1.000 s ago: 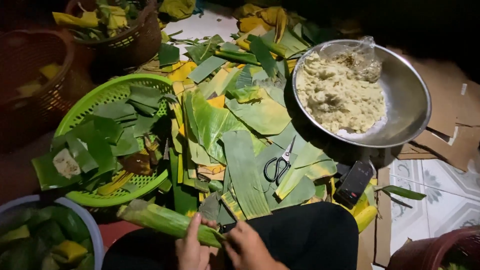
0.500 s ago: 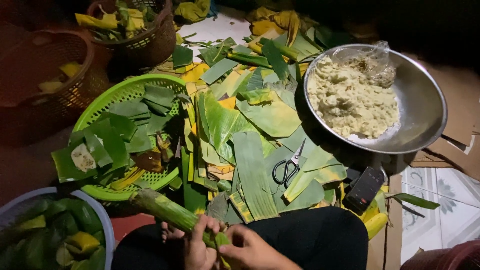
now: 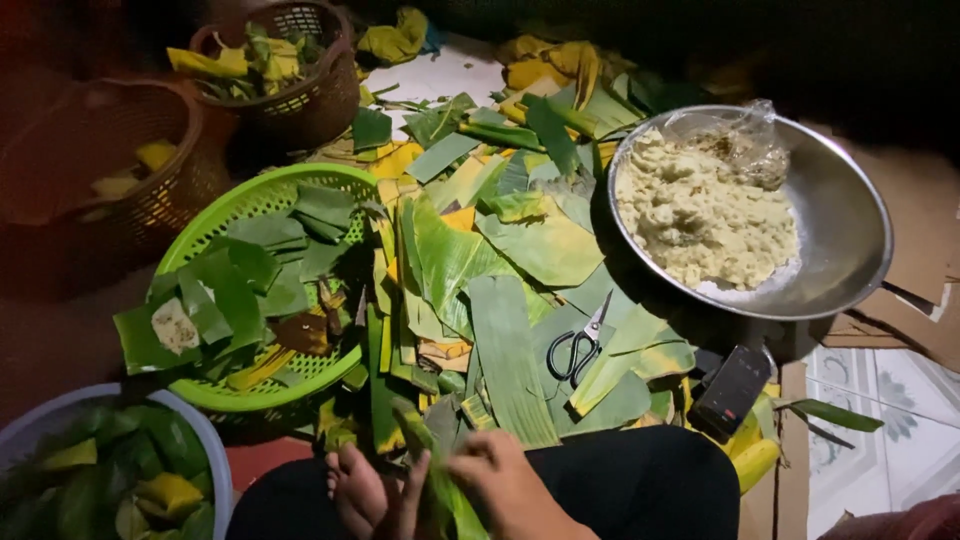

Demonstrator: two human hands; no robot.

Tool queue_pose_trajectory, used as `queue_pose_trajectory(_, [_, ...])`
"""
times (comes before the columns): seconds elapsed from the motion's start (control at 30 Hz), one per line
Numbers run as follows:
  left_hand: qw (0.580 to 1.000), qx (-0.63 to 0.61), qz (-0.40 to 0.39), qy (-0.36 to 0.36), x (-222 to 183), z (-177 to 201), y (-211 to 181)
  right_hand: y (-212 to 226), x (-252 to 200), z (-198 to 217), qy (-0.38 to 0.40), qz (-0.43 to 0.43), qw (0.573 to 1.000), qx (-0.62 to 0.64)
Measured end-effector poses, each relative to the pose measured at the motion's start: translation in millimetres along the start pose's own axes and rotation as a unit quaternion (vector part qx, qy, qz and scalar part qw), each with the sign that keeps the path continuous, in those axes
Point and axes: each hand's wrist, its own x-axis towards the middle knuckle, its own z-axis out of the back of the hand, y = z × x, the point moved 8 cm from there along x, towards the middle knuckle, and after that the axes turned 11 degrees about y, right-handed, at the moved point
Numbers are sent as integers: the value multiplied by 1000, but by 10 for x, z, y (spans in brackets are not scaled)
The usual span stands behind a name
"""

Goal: Wrapping food portions into banana leaves and placing them in a basket

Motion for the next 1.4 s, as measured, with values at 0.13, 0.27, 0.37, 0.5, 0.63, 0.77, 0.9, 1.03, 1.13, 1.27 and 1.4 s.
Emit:
queue_pose_trajectory(0.13, [948,-98,260,154,56,-239,244,251,147,-19,6,81,992,-98])
queue_pose_trajectory(0.27, [747,-625,90,209,-498,-519,-304,-384,115,-122,-82,-48,969,-228])
queue_pose_trajectory(0.37, [984,-46,121,122,-147,593,-593,-511,188,-471,87,-473,867,133])
queue_pose_trajectory(0.5, [664,-688,220,192,-231,2,-576,-579,101,-609,157,-46,984,-68])
queue_pose_trajectory(0.63, [640,-658,370,141,-253,-26,-334,-648,5,-371,175,-65,981,49])
queue_pose_trajectory(0.77, [912,-128,155,357,-260,-507,272,-1041,-194,-438,24,-54,997,-42])
queue_pose_trajectory(0.9, [694,-616,366,70,-238,-164,-194,-558,-150,-689,52,21,985,-162])
queue_pose_trajectory(1.03, [681,-693,218,90,-104,-427,62,-727,-145,-660,89,-62,993,35])
queue_pose_trajectory(1.13, [505,-822,204,168,-169,-486,-144,-1109,-226,-717,35,-149,953,261])
queue_pose_trajectory(1.27, [383,-876,221,193,-220,-518,-311,-1149,-399,-1155,137,-338,708,605])
queue_pose_trajectory(1.4, [444,-797,346,218,-300,-754,-147,-1001,-312,-887,-16,-369,731,574])
